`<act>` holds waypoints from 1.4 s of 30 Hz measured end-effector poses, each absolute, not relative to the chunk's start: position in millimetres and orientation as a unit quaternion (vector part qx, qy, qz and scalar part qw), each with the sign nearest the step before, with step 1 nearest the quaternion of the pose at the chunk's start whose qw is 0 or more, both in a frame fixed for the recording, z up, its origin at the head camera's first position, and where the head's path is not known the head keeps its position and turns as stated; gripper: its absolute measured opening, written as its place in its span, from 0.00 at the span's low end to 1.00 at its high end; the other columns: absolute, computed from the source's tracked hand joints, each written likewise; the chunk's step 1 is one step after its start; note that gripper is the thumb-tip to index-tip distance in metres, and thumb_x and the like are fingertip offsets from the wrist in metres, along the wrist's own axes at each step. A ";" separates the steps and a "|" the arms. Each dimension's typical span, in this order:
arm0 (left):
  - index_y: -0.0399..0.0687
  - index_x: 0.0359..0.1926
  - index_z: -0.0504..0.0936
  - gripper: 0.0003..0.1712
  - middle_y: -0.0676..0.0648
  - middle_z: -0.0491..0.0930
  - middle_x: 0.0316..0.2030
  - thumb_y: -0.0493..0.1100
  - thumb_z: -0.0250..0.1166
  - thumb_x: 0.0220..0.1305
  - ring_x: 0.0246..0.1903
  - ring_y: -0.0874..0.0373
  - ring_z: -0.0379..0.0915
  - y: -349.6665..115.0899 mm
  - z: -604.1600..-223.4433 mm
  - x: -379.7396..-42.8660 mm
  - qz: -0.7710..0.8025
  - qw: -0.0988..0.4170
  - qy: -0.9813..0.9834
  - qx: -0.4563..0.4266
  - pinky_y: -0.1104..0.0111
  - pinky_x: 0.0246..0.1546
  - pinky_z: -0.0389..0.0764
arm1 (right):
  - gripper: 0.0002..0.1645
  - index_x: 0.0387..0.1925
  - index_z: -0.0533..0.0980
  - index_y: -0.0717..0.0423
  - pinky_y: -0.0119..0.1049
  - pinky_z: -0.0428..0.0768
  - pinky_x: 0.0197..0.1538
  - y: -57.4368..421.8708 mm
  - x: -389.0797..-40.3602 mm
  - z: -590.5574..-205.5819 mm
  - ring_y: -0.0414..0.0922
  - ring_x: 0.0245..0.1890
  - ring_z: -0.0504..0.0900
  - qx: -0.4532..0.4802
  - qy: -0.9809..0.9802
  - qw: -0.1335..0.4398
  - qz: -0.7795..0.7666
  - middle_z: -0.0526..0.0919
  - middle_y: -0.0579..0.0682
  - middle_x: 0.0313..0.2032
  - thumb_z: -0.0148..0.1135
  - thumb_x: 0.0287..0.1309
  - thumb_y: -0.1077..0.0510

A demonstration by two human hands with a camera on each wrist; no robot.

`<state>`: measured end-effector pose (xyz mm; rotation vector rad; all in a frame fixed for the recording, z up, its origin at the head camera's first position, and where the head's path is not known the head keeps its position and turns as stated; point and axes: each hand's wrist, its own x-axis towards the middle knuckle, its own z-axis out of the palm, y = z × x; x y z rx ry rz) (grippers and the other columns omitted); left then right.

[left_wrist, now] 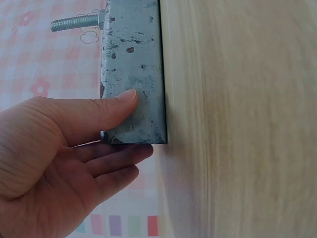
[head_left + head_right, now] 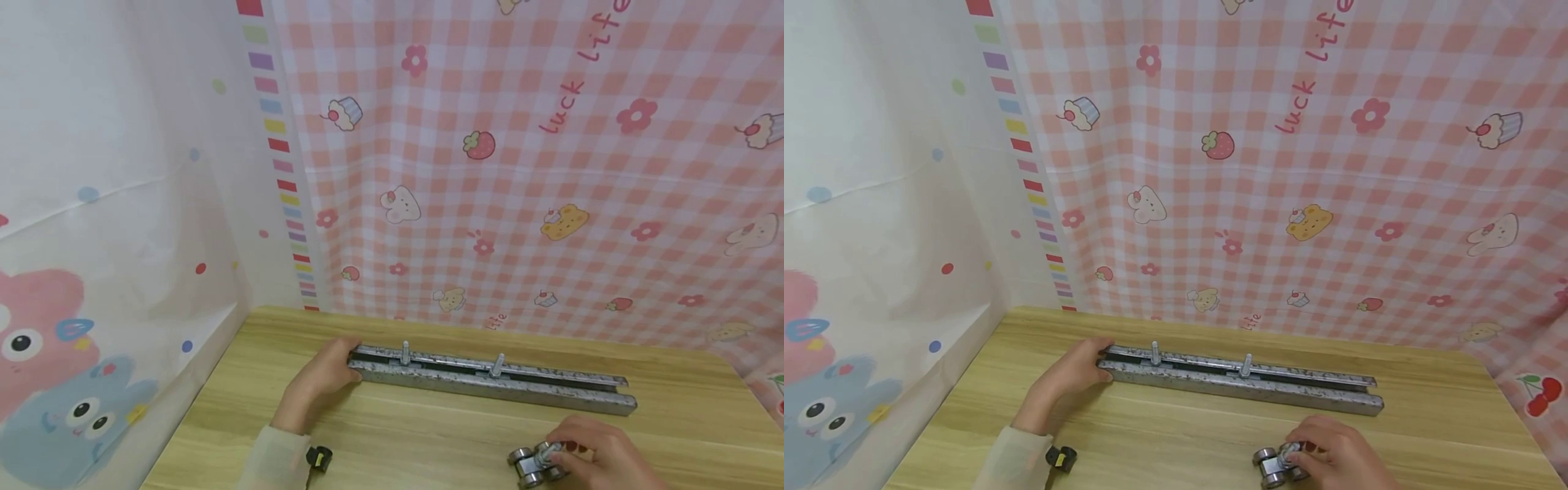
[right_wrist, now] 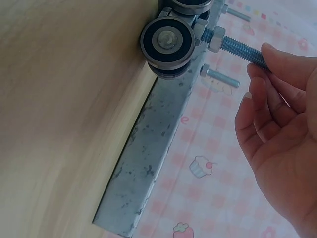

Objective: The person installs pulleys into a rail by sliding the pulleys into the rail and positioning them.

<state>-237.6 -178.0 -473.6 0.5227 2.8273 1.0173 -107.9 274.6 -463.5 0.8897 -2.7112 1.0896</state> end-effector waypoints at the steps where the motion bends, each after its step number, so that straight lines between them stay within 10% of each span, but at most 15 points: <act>1: 0.30 0.57 0.81 0.28 0.37 0.84 0.53 0.25 0.76 0.53 0.54 0.43 0.80 -178.0 -473.7 -237.5 0.335 0.046 0.926 0.171 0.49 0.58 0.81 | 0.11 0.41 0.86 0.45 0.29 0.74 0.26 275.9 -107.8 -464.0 0.29 0.32 0.75 0.289 -0.888 0.047 0.354 0.82 0.32 0.38 0.76 0.59 0.63; 42: 0.29 0.59 0.80 0.30 0.34 0.82 0.56 0.27 0.77 0.55 0.57 0.40 0.78 -177.7 -474.7 -238.3 0.332 0.048 0.928 0.163 0.47 0.60 0.80 | 0.14 0.41 0.88 0.55 0.31 0.77 0.26 315.2 -97.3 -481.1 0.32 0.28 0.74 0.061 -0.935 0.162 0.311 0.81 0.34 0.30 0.78 0.52 0.69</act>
